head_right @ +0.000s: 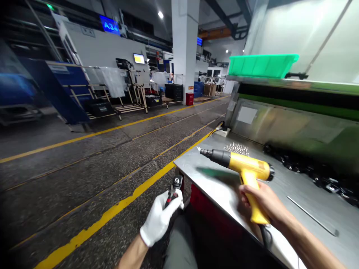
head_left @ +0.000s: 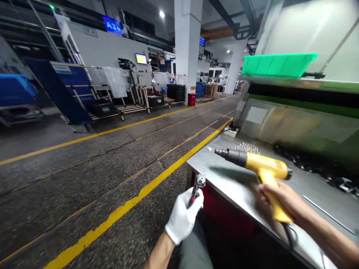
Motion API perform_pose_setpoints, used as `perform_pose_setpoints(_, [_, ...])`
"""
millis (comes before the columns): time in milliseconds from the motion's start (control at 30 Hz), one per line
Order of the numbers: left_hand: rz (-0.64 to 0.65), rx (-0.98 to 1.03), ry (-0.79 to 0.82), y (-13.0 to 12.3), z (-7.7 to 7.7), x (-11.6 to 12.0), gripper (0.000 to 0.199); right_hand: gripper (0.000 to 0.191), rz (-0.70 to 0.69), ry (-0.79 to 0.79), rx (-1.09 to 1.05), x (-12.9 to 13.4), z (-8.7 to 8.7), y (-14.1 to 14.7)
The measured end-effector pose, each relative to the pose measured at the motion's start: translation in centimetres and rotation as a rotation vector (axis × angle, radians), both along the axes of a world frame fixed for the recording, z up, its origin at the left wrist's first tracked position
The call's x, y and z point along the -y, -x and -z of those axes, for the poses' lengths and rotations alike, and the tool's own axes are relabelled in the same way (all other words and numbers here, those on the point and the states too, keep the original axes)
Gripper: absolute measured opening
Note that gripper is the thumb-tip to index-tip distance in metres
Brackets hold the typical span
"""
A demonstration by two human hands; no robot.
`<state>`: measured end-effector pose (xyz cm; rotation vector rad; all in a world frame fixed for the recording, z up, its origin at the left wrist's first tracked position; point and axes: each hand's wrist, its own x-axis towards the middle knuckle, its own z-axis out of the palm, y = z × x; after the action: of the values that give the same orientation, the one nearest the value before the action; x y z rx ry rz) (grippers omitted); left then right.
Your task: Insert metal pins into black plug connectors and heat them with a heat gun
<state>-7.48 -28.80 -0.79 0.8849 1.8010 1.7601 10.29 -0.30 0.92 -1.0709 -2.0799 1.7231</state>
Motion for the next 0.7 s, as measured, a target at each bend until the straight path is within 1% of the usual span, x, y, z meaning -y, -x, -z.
perform_pose_setpoints(67, [0.116, -0.063, 0.008, 1.1, -1.0, -2.1, 0.028, 0.024, 0.072, 0.059, -0.080, -0.6, -0.4, -4.3])
perform_pose_setpoints(133, [0.244, -0.094, 0.032, 2.2, -1.5, -4.7, 0.026, 0.026, 0.134, 0.105, -0.119, -1.6, -0.7, -8.4])
perform_pose_setpoints(233, [0.409, -0.085, 0.092, 3.4, -1.7, -8.8, 0.024, 0.027, 0.117, 0.128, -0.098, -4.0, -0.7, -13.7])
perform_pose_setpoints(333, [0.543, -0.053, 0.172, 3.7, -1.9, -12.6, 0.027, 0.029, 0.101, 0.109, -0.056, -6.7, -0.1, -17.3])
perform_pose_setpoints(433, [0.631, -0.034, 0.265, 3.3, -2.8, -15.4, 0.028, 0.030, 0.095, 0.183, -0.106, -8.7, 0.7, -18.6])
perform_pose_setpoints(500, [0.660, -0.056, 0.324, 2.9, -3.5, -16.7, 0.025, 0.029, 0.050, 0.256, -0.172, -9.4, 1.2, -18.6])
perform_pose_setpoints(567, [0.677, -0.112, 0.372, 2.7, -4.0, -17.6, 0.023, 0.029, 0.043, 0.272, -0.218, -9.8, 1.6, -18.6])
perform_pose_setpoints(633, [0.694, -0.169, 0.405, 2.6, -4.3, -18.1, 0.022, 0.031, 0.092, 0.243, -0.216, -9.8, 2.0, -18.7])
perform_pose_setpoints(700, [0.701, -0.182, 0.423, 2.7, -4.3, -18.4, 0.022, 0.036, 0.171, 0.220, -0.189, -9.8, 2.1, -19.0])
